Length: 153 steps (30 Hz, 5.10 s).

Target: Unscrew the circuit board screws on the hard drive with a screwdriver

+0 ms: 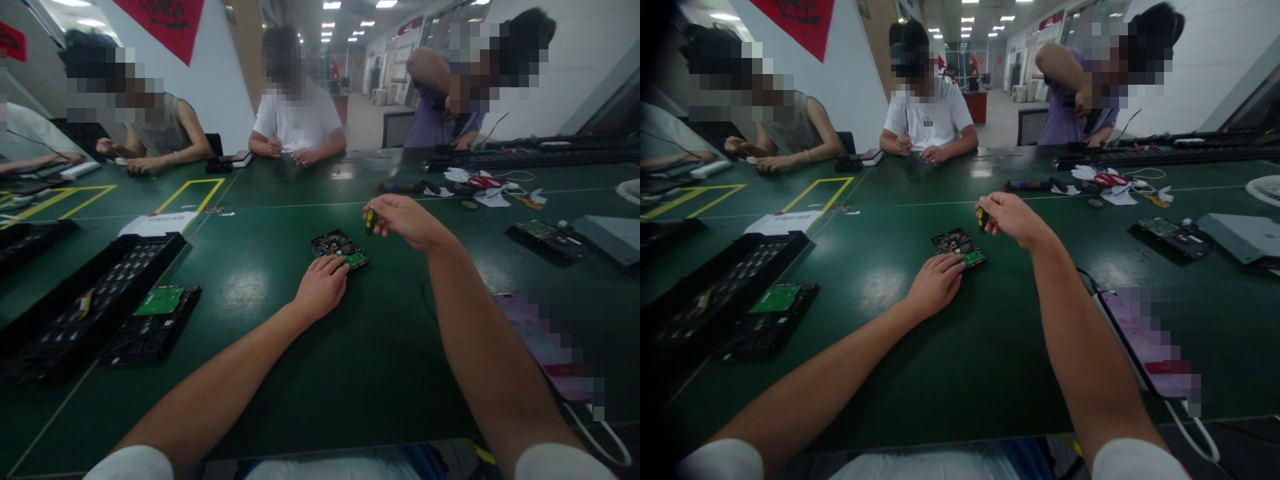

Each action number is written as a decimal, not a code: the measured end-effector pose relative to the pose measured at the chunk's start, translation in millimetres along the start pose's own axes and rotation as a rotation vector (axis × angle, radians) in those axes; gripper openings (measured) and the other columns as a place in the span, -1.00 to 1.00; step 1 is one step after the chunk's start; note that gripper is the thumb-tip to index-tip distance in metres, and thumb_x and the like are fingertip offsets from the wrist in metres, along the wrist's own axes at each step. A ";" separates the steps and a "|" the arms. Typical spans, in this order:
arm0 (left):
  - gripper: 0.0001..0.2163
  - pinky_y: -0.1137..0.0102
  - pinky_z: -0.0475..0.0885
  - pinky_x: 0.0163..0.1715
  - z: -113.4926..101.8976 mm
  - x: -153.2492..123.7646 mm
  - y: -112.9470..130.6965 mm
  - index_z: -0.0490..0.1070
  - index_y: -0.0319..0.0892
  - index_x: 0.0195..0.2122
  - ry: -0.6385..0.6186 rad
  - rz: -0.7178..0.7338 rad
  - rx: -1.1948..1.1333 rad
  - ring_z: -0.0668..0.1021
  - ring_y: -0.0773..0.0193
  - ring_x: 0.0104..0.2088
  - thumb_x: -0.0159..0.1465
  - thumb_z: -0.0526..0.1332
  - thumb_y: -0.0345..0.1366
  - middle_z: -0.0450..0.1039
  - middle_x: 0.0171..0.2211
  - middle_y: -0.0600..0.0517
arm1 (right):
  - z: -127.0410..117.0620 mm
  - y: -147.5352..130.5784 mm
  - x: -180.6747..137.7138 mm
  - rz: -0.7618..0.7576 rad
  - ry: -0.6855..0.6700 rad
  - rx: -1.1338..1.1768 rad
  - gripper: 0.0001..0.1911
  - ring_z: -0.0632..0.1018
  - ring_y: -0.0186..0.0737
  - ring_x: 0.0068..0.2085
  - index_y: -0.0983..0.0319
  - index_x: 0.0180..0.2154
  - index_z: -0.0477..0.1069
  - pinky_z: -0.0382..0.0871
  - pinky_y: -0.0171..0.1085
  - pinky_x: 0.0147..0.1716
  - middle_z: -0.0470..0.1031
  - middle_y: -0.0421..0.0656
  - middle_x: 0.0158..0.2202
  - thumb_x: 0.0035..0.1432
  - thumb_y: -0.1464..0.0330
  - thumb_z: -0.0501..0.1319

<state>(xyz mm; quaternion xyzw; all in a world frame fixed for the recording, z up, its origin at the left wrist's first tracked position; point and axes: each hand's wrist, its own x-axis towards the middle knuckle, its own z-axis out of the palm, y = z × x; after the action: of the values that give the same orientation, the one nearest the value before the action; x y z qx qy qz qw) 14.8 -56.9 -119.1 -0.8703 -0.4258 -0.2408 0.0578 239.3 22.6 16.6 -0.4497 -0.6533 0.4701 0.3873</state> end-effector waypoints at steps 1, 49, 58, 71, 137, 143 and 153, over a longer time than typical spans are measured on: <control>-0.66 -0.02 0.40 0.27 0.0 0.1 0.2 0.51 -0.18 0.17 0.002 0.001 -0.001 0.49 -0.03 0.25 0.48 0.07 -0.27 0.51 0.21 -0.16 | -0.9 0.9 0.8 -0.015 0.012 -0.036 -0.74 0.49 -0.36 -0.48 0.25 -0.25 0.53 0.32 -0.40 -0.59 0.57 -0.11 -0.36 0.43 0.20 0.26; -0.66 0.03 0.37 0.28 -4.3 1.5 4.5 0.46 -0.17 0.20 -0.023 -0.040 0.002 0.48 -0.01 0.24 0.47 0.07 -0.28 0.50 0.22 -0.15 | -5.3 -0.9 -3.8 -0.102 -0.088 -0.069 -0.77 0.47 -0.36 -0.45 0.19 -0.16 0.57 0.36 -0.41 -0.54 0.53 -0.16 -0.35 0.41 0.18 0.27; -0.68 0.03 0.38 0.26 -5.6 2.0 2.2 0.51 -0.12 0.15 -0.013 -0.021 -0.002 0.51 0.01 0.22 0.48 0.08 -0.27 0.52 0.19 -0.13 | 0.4 -7.1 -6.8 0.032 -0.078 0.101 -0.82 0.58 -0.33 -0.39 0.21 -0.24 0.44 0.54 -0.35 -0.42 0.63 -0.07 -0.19 0.36 0.25 0.33; -0.66 0.01 0.36 0.28 -2.4 0.5 3.6 0.49 -0.17 0.18 -0.008 -0.049 0.002 0.50 -0.01 0.23 0.47 0.10 -0.24 0.52 0.21 -0.13 | -3.1 -3.6 -2.4 -0.043 0.010 -0.078 -0.82 0.48 -0.36 -0.46 0.23 -0.29 0.50 0.32 -0.38 -0.53 0.55 -0.17 -0.40 0.30 0.26 0.37; -0.71 0.07 0.26 0.38 -4.2 2.0 5.9 0.43 -0.19 0.12 -0.016 -0.118 -0.035 0.52 0.06 0.22 0.43 0.12 -0.27 0.55 0.15 -0.12 | -4.1 -2.4 -0.7 -0.058 0.072 -0.133 -0.88 0.41 -0.39 -0.52 0.21 -0.28 0.54 0.22 -0.41 -0.61 0.47 -0.23 -0.49 0.28 0.30 0.38; -0.73 0.05 0.25 0.38 -5.9 1.3 5.9 0.49 -0.16 0.09 0.025 -0.105 -0.016 0.51 0.04 0.19 0.44 0.12 -0.27 0.57 0.11 -0.10 | -1.9 -1.1 -1.1 -0.014 0.038 -0.060 -0.80 0.44 -0.40 -0.52 0.25 -0.36 0.53 0.16 -0.40 -0.66 0.60 -0.11 -0.36 0.31 0.30 0.35; -0.76 0.03 0.32 0.29 -5.1 1.0 4.3 0.50 -0.15 0.05 0.100 -0.143 -0.017 0.51 0.02 0.14 0.44 0.15 -0.27 0.56 0.07 -0.12 | -1.3 -6.8 -4.7 0.058 -0.084 0.155 -0.83 0.52 -0.35 -0.45 0.25 -0.25 0.56 0.43 -0.40 -0.53 0.59 -0.10 -0.33 0.38 0.30 0.28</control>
<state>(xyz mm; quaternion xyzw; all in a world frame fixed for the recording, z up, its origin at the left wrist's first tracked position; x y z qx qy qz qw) 16.8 -60.4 -113.7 -0.8249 -0.4815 -0.2912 0.0543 240.4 17.4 23.1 -0.4172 -0.6173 0.5486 0.3793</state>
